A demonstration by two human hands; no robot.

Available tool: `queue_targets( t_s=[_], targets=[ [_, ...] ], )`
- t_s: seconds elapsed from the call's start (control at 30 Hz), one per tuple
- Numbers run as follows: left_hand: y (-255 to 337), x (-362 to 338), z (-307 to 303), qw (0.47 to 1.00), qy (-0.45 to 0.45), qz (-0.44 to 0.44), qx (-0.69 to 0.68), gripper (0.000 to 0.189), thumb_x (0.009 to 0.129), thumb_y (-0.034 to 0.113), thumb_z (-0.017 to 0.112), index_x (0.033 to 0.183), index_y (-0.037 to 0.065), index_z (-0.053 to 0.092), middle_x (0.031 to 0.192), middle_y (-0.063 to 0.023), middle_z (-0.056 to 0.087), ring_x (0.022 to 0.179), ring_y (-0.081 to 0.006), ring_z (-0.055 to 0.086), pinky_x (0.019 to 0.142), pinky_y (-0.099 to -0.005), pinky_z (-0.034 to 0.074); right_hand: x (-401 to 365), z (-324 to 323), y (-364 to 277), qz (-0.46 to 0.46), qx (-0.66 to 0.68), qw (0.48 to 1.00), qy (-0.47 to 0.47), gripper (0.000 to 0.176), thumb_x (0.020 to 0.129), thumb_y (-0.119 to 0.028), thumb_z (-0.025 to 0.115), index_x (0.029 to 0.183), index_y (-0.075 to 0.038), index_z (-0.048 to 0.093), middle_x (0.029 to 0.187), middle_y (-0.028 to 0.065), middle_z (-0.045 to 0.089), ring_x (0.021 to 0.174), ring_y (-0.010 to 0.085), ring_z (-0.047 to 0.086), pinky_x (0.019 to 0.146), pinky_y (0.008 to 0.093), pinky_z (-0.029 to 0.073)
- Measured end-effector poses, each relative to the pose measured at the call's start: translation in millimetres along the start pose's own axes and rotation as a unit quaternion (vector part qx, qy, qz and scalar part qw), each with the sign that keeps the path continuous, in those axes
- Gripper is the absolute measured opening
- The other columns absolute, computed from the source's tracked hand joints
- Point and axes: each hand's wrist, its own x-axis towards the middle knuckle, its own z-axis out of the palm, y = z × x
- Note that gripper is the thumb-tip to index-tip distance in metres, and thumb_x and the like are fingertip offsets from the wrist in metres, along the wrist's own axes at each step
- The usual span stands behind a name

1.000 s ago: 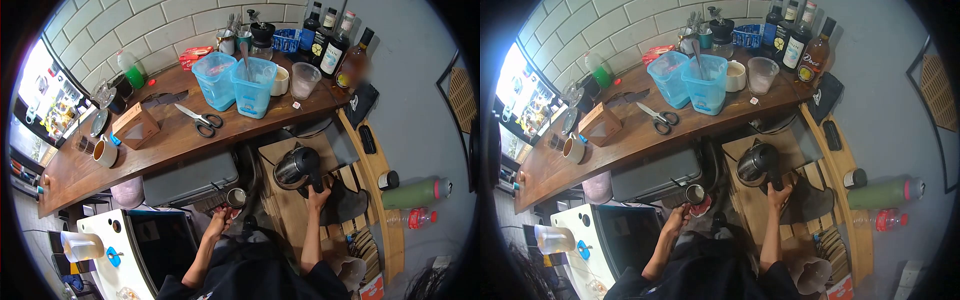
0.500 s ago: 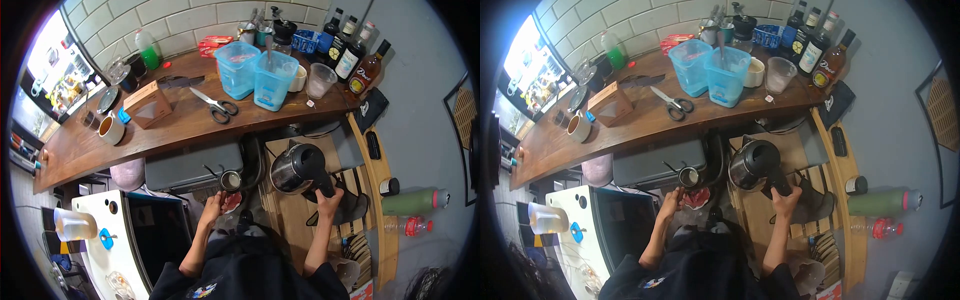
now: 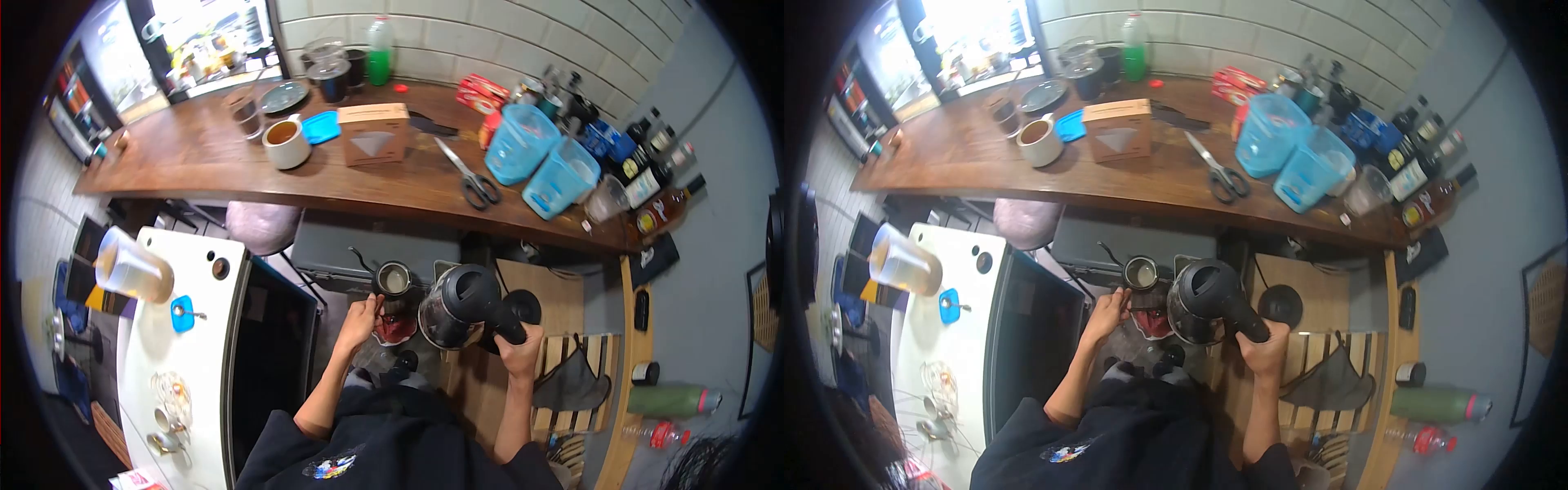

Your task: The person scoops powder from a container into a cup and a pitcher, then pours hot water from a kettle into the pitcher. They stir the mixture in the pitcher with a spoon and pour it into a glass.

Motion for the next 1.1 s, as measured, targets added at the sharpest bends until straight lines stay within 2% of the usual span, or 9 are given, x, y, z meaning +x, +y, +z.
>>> queue_targets(
  t_s=[0.1,0.13,0.3,0.7,0.83,0.9,0.93,1.0,1.1],
  targets=[
    [-0.1,-5.5,-15.6,0.999,0.045,0.006,0.014,0.044,0.106,0.036,0.039,0.084,0.003,0.059,0.070,0.0031,0.050,0.060,-0.0057,0.042,0.053,-0.0247,0.032,5.4,24.8,-2.6,-0.001,0.014,0.998,-0.060,0.013,0.065,0.002,0.065,0.059,0.003,0.053,0.057,-0.0062,0.047,0.057,0.0031,0.044,0.048,0.0245,0.035],
    [-5.3,-4.0,-21.7,0.997,0.077,0.017,0.010,0.054,0.104,0.036,0.041,0.074,-0.003,0.062,0.061,-0.0050,0.058,0.057,-0.0123,0.055,0.055,-0.0305,0.043,7.3,36.5,-13.8,0.002,0.027,0.997,-0.072,0.015,0.065,0.003,0.066,0.058,0.002,0.053,0.057,-0.0066,0.047,0.057,0.0026,0.044,0.048,0.0241,0.035],
    [-10.6,-15.8,-54.3,0.991,0.121,0.028,0.049,0.057,0.104,0.038,0.039,0.074,-0.004,0.063,0.060,-0.0080,0.060,0.057,-0.0158,0.059,0.058,-0.0333,0.046,15.0,74.4,-19.0,-0.015,0.013,0.986,-0.165,0.009,0.068,0.008,0.064,0.063,0.002,0.061,0.060,-0.0071,0.053,0.060,0.0016,0.048,0.050,0.0221,0.038],
    [-23.2,-38.8,-109.3,0.977,0.205,0.005,0.059,0.059,0.103,0.041,0.038,0.072,-0.001,0.064,0.059,-0.0106,0.062,0.063,-0.0232,0.066,0.067,-0.0374,0.049,24.0,155.0,-55.6,-0.049,-0.013,0.966,-0.254,0.017,0.067,0.007,0.061,0.056,0.000,0.050,0.055,-0.0096,0.041,0.054,0.0006,0.038,0.046,0.0235,0.028],
    [-34.7,-38.7,-123.8,0.975,0.214,0.000,0.060,0.058,0.103,0.042,0.038,0.073,0.000,0.065,0.060,-0.0102,0.063,0.064,-0.0235,0.067,0.067,-0.0375,0.049,27.5,165.8,-51.9,-0.013,-0.063,0.958,-0.280,0.006,0.065,0.001,0.067,0.065,0.004,0.061,0.054,-0.0060,0.046,0.055,0.0021,0.043,0.049,0.0249,0.036],
    [-40.0,-38.1,-128.0,0.978,0.205,0.019,0.030,0.053,0.106,0.037,0.038,0.077,-0.001,0.061,0.060,-0.0002,0.052,0.053,-0.0085,0.047,0.054,-0.0277,0.039,28.4,172.0,-54.0,-0.015,-0.073,0.956,-0.285,0.007,0.064,0.000,0.067,0.065,0.004,0.062,0.053,-0.0057,0.046,0.055,0.0021,0.043,0.049,0.0250,0.036],
    [-44.2,-36.5,-130.2,0.978,0.207,0.020,0.027,0.053,0.106,0.037,0.038,0.077,-0.001,0.061,0.060,-0.0002,0.052,0.053,-0.0085,0.047,0.054,-0.0277,0.039,28.0,175.0,-56.6,-0.012,-0.073,0.955,-0.287,0.007,0.064,0.000,0.067,0.064,0.004,0.061,0.053,-0.0056,0.045,0.055,0.0020,0.043,0.049,0.0252,0.036],
    [-48.2,-35.1,-134.0,0.976,0.215,0.005,0.029,0.058,0.103,0.042,0.038,0.073,-0.001,0.064,0.061,-0.0107,0.063,0.063,-0.0232,0.066,0.066,-0.0376,0.049,28.3,179.0,-59.1,-0.010,-0.075,0.954,-0.289,0.008,0.064,0.000,0.067,0.063,0.004,0.060,0.052,-0.0055,0.044,0.054,0.0020,0.043,0.049,0.0253,0.035],
    [-47.1,-35.8,-136.9,0.976,0.217,0.002,0.015,0.058,0.103,0.041,0.038,0.072,-0.001,0.064,0.061,-0.0104,0.063,0.061,-0.0222,0.065,0.065,-0.0368,0.049,29.5,182.5,-60.2,-0.018,-0.090,0.951,-0.295,0.011,0.064,-0.001,0.067,0.061,0.004,0.057,0.052,-0.0054,0.042,0.054,0.0020,0.042,0.048,0.0257,0.034]
  ],
)
